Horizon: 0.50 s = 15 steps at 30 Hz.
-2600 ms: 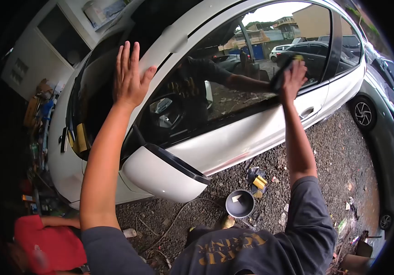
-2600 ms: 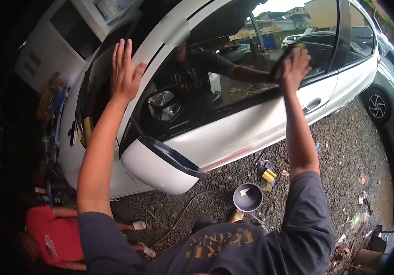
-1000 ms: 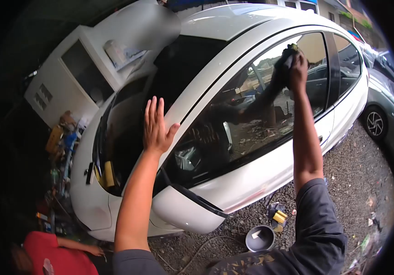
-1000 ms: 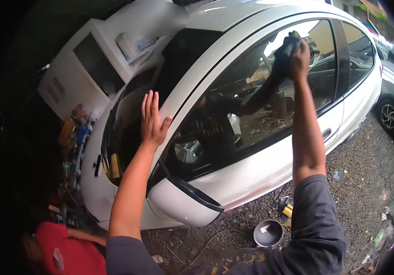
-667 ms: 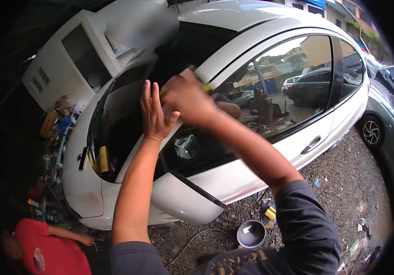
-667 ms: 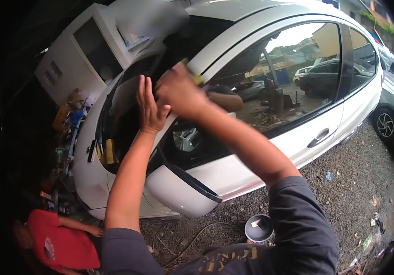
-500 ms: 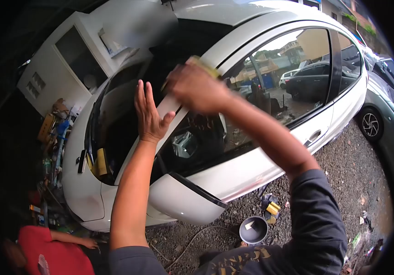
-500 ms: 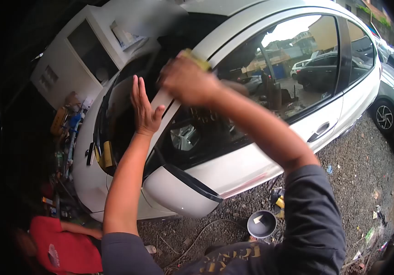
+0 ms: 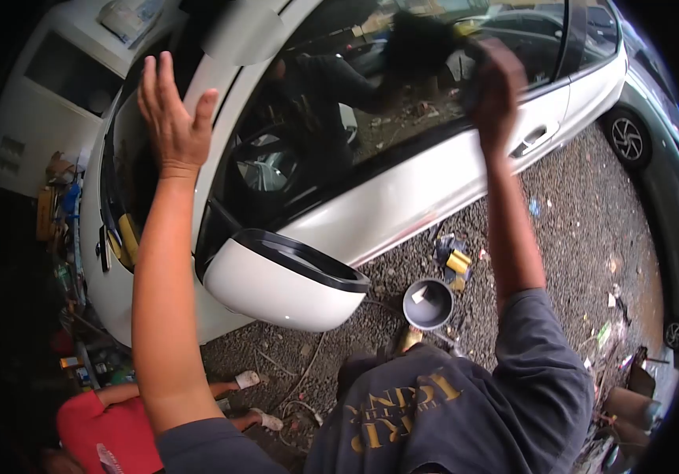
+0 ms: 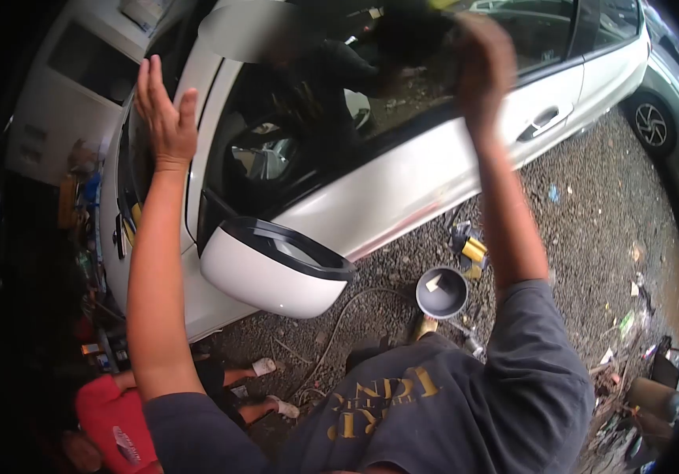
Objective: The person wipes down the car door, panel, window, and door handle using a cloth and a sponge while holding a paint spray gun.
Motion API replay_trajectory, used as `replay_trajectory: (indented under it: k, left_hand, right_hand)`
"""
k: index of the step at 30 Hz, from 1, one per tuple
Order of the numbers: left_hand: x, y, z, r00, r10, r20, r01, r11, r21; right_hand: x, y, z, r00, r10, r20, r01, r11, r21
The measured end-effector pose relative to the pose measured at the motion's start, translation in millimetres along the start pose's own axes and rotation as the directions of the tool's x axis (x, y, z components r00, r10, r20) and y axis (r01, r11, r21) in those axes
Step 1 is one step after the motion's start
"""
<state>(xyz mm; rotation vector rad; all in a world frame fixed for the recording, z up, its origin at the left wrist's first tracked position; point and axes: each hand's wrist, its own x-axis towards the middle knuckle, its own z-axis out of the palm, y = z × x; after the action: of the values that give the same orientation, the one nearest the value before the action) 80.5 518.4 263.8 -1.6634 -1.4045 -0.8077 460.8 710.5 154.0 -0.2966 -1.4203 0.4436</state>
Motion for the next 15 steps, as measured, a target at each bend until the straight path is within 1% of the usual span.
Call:
replay_trajectory:
  k: [1,2,3,4,5,6,7,8,10,12,14,15]
  left_hand:
    - [1,1,0,1.0,0.006,0.005,-0.006,1.0,-0.006]
    - [0,3,0,1.0,-0.004,0.01,0.004,1.0,-0.001]
    - [0,2,-1,1.0,-0.011,0.017,0.012,1.0,-0.003]
    - [1,1,-1,1.0,-0.018,0.021,0.018,1.0,-0.007]
    - [1,-1,0,0.999,-0.029,0.026,0.029,1.0,-0.01]
    - [0,-1,1,0.999,-0.041,0.032,0.041,0.999,-0.017]
    - [0,0,1,0.999,-0.033,0.037,0.034,0.999,-0.012]
    - [-1,1,0,0.998,-0.029,0.049,0.028,0.999,0.015]
    - [-2,-1,1,0.998,-0.019,0.063,0.017,0.999,0.039]
    - [-1,2,-1,0.996,-0.018,0.085,0.015,0.999,0.038]
    - [-1,2,-1,0.995,-0.026,0.095,0.02,0.998,0.056]
    - [-1,3,0,0.995,-0.035,0.091,0.03,0.998,0.06]
  right_hand:
    - [-27,-25,19,0.942,-0.326,0.081,0.334,0.88,-0.339]
    - [-52,-56,46,0.895,-0.371,0.248,0.438,0.837,-0.328]
    - [-95,-73,75,0.867,-0.329,0.374,0.451,0.838,-0.306]
    - [-138,-77,111,0.802,-0.401,0.444,0.521,0.832,-0.19]
    - [-165,-86,140,0.781,-0.409,0.472,0.318,0.911,0.263]
    - [-186,-102,143,0.688,-0.424,0.589,0.487,0.871,0.058]
    - [-202,-98,148,0.698,-0.334,0.633,0.375,0.924,0.073]
    - [-193,-94,144,0.653,-0.362,0.665,0.411,0.907,0.091]
    - [-175,-86,111,0.636,-0.293,0.714,0.395,0.918,0.025]
    - [-153,-58,67,0.587,-0.229,0.776,0.459,0.884,-0.086]
    - [-114,-26,11,0.59,-0.106,0.8,0.364,0.92,-0.146]
    - [-93,-9,-18,0.62,-0.083,0.78,0.353,0.917,-0.184]
